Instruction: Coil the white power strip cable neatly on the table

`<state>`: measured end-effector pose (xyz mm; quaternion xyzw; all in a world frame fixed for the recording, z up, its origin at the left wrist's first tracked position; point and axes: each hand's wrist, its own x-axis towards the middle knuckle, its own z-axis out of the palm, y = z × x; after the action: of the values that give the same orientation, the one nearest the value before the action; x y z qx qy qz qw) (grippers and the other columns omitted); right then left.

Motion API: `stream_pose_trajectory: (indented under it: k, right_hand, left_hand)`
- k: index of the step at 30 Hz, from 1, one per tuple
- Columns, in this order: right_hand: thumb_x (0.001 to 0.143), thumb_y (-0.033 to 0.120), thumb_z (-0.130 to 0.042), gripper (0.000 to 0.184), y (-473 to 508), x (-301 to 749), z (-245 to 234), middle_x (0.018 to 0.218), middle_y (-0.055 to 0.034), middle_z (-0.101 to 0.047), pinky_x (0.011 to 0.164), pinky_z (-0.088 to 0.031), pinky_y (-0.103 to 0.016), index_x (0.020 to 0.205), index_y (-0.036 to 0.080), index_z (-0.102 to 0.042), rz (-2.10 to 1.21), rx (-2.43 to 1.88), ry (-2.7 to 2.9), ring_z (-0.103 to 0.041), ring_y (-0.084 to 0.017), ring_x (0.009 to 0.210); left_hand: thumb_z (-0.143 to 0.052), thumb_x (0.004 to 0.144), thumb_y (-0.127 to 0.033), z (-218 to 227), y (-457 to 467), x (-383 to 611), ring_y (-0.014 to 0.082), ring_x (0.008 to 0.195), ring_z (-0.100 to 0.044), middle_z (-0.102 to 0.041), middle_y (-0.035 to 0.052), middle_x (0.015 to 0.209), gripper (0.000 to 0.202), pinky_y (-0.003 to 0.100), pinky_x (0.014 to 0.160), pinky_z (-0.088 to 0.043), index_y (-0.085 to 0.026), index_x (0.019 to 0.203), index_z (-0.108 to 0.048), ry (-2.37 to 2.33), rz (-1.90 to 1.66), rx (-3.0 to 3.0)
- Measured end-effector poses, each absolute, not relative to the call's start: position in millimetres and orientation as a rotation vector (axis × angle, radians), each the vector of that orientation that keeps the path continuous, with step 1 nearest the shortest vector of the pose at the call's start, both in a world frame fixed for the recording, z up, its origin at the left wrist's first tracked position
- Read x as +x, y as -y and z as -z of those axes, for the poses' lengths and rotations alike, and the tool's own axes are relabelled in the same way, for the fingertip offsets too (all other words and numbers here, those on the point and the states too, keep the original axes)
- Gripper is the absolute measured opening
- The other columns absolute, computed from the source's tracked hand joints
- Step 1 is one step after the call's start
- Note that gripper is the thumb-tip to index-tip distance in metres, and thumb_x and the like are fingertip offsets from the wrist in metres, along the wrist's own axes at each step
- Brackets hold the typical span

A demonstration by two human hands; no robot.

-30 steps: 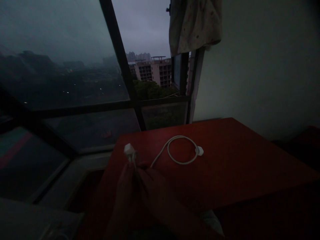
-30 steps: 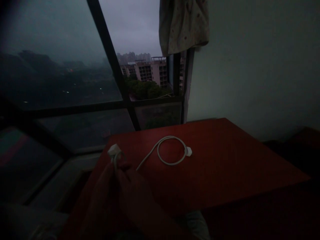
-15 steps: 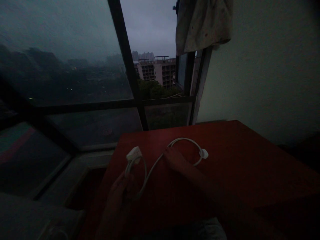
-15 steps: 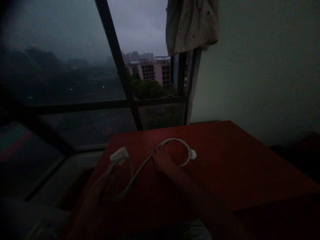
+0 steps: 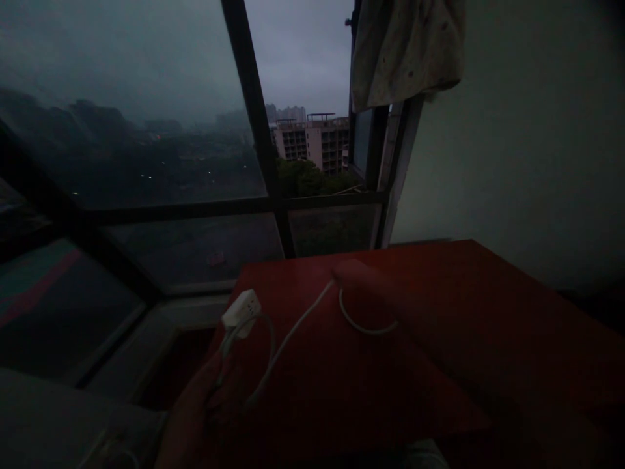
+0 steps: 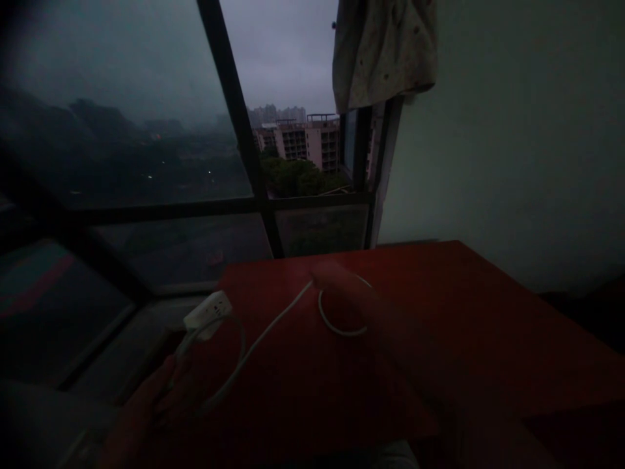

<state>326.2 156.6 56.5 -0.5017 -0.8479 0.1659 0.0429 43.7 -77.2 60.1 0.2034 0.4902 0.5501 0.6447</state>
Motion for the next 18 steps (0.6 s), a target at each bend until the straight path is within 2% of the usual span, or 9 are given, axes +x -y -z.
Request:
stream_pose_trajectory:
  k: [2,5,7,10,13,16,18]
  right_hand:
    - [0.071,0.021,-0.067,0.006,-168.6,342.7,-77.0,0.073,-0.0076,-0.07,0.072,-0.046,-0.026,0.067,0.016,-0.068,-0.644,-1.619,2.521,-0.065,-0.02,0.077]
    - [0.072,0.025,-0.065,0.018,-178.5,358.1,-110.1,0.055,-0.0038,-0.062,0.058,-0.045,-0.024,0.057,0.014,-0.064,-0.884,-1.637,2.403,-0.058,-0.014,0.055]
    - [0.08,0.028,-0.056,0.024,-176.8,361.3,-130.7,0.055,-0.003,-0.061,0.052,-0.042,-0.022,0.063,0.013,-0.065,-0.999,-1.585,2.316,-0.052,-0.011,0.048]
    - [0.091,0.03,-0.035,0.036,-157.5,356.0,-152.7,0.063,-0.0019,-0.06,0.046,-0.037,-0.019,0.082,0.013,-0.066,-1.147,-1.428,2.078,-0.042,-0.007,0.044]
    - [0.089,0.034,-0.04,0.031,-115.2,338.8,-157.4,0.064,0.0006,-0.055,0.04,-0.03,-0.018,0.087,0.013,-0.063,-1.434,-1.051,1.567,-0.036,-0.006,0.041]
    - [0.087,0.039,-0.049,0.028,-57.1,313.6,-145.0,0.07,0.0017,-0.057,0.044,-0.034,-0.018,0.099,0.016,-0.062,-1.437,-0.79,1.507,-0.043,-0.007,0.046]
    - [0.089,0.035,-0.047,0.027,-18.9,297.4,-131.4,0.083,-0.0007,-0.063,0.055,-0.042,-0.02,0.108,0.02,-0.06,-1.322,-0.736,1.675,-0.055,-0.01,0.062]
  left_hand:
    - [-0.068,0.073,-0.042,-57.8,77.3,40.3,0.0058,0.032,-0.031,-0.033,-0.0088,0.041,0.031,0.017,0.033,-0.02,-0.021,0.065,-0.046,-1.167,-1.272,0.44]
    - [-0.066,0.075,-0.043,-55.9,70.2,49.2,0.005,0.031,-0.028,-0.031,-0.0097,0.041,0.031,0.016,0.032,-0.019,-0.021,0.067,-0.047,-1.157,-1.303,0.427]
    - [-0.066,0.075,-0.044,-55.4,61.5,63.1,0.0045,0.03,-0.026,-0.03,-0.0102,0.041,0.032,0.016,0.032,-0.019,-0.02,0.067,-0.046,-1.098,-1.285,0.424]
    - [-0.066,0.077,-0.039,-55.0,46.4,90.0,0.0032,0.031,-0.027,-0.03,-0.0106,0.044,0.031,0.015,0.033,-0.023,-0.019,0.066,-0.045,-0.919,-1.337,0.384]
    - [-0.06,0.084,-0.029,-54.8,30.3,117.1,0.0029,0.031,-0.028,-0.029,-0.0107,0.044,0.024,0.014,0.034,-0.025,-0.018,0.068,-0.046,-0.678,-1.376,0.319]
    - [-0.051,0.089,-0.021,-55.8,14.8,137.1,0.0039,0.032,-0.034,-0.033,-0.0093,0.045,0.022,0.015,0.035,-0.029,-0.017,0.068,-0.047,-0.505,-1.374,0.297]
    - [-0.047,0.09,-0.019,-57.3,7.6,143.9,0.0056,0.04,-0.046,-0.045,-0.0062,0.049,0.02,0.016,0.042,-0.039,-0.017,0.07,-0.05,-0.517,-1.37,0.269]
